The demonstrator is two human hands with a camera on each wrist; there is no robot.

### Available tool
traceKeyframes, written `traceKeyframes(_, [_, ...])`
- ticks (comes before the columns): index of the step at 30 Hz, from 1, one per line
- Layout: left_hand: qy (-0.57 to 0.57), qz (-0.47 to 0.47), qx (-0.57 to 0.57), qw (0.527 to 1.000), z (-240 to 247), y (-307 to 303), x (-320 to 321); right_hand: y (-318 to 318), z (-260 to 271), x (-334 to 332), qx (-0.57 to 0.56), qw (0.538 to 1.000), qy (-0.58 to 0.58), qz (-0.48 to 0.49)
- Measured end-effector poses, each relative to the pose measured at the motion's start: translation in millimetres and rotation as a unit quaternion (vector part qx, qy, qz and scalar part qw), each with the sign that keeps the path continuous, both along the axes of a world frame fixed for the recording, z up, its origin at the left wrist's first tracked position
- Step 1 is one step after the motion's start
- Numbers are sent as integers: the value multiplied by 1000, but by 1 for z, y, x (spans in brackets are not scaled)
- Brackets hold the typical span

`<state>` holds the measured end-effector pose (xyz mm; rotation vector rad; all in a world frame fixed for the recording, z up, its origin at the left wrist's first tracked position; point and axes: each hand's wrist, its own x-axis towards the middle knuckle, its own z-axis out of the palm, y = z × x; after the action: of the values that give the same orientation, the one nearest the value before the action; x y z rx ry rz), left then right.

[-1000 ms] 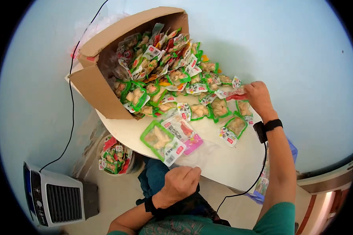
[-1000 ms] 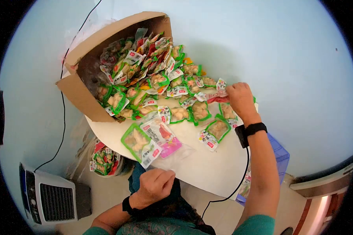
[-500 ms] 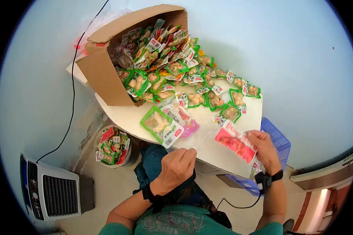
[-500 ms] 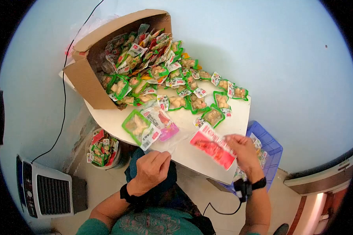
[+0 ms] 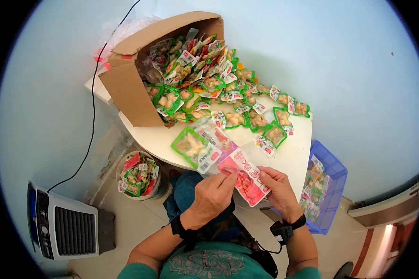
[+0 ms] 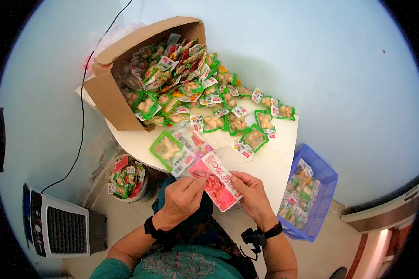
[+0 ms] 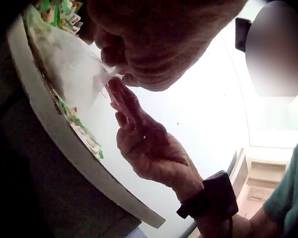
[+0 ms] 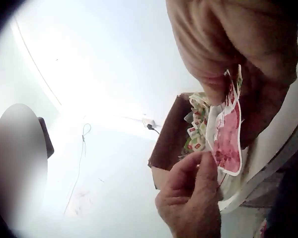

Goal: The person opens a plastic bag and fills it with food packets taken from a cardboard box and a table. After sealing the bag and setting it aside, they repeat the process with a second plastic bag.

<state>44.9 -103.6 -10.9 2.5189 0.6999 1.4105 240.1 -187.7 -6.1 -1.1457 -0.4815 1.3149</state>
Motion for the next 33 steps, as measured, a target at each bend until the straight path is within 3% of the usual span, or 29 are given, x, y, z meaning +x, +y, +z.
traceKeyframes(5, [7,10,-3,1000,3,0,-2,-3,14,-15,50,990,81,105])
traceKeyframes(8, [8,10,-2,1000,5,1,-3,-12,14,-17,66,983,124,116])
traceKeyframes(14, [7,-11,20,1000,3,-1,-1,-9,15,-19,67,985,83,135])
traceKeyframes(20, [31,-30,50,998,4,2,-7,-7,14,-16,17,985,-35,169])
traceKeyframes(23, [32,-34,62,997,0,3,-7,-6,16,-13,8,986,-60,158])
traceKeyframes(26, [33,-37,70,996,0,1,-6,0,5,-15,64,994,50,77])
traceKeyframes(33, [17,-45,39,998,2,-2,-2,23,-14,-43,71,992,105,22])
